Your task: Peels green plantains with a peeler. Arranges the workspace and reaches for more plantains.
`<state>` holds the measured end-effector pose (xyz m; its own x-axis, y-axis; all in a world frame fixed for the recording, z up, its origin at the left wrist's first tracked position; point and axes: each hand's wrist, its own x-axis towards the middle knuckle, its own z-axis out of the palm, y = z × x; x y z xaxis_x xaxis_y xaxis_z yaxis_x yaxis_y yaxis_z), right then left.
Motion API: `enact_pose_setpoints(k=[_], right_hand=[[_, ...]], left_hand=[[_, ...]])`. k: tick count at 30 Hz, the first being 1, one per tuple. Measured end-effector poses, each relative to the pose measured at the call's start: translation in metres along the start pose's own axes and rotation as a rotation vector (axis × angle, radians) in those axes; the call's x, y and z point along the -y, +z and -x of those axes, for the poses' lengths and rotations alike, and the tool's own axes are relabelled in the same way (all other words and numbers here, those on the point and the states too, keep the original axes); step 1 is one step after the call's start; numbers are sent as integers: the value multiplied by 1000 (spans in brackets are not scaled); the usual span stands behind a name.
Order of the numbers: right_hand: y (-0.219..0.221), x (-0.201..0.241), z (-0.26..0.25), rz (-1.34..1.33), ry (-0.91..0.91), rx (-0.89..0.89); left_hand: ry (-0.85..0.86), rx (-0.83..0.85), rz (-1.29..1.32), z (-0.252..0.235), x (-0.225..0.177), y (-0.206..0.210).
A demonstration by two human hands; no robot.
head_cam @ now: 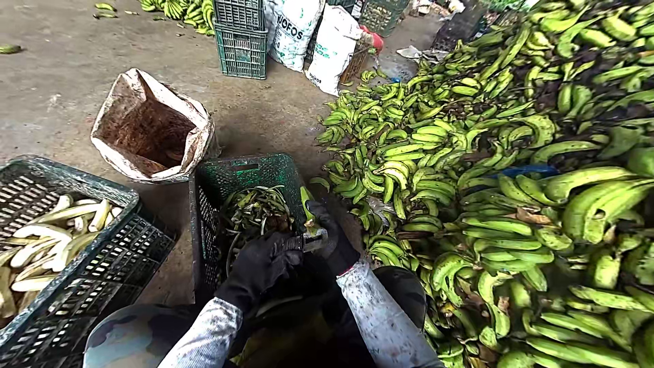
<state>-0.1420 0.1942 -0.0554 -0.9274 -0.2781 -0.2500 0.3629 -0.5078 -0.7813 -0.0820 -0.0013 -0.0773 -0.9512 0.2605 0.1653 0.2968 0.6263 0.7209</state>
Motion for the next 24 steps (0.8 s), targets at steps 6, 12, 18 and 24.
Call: enact_pose_setpoints(k=[6,12,18,24], right_hand=[[-21,20,-8,73,-52,-99],[-32,17,-15,260,-309,-59],[-2,16,-7,24,-195,-10],[13,-4,0,-174,70,23]], left_hand=[[-687,282,-50,-4,7,-33],[-229,81,156,-1,-29,-26],[-96,131,74,-7,-41,-23],[-75,-95,-216,-22,-12,-22]])
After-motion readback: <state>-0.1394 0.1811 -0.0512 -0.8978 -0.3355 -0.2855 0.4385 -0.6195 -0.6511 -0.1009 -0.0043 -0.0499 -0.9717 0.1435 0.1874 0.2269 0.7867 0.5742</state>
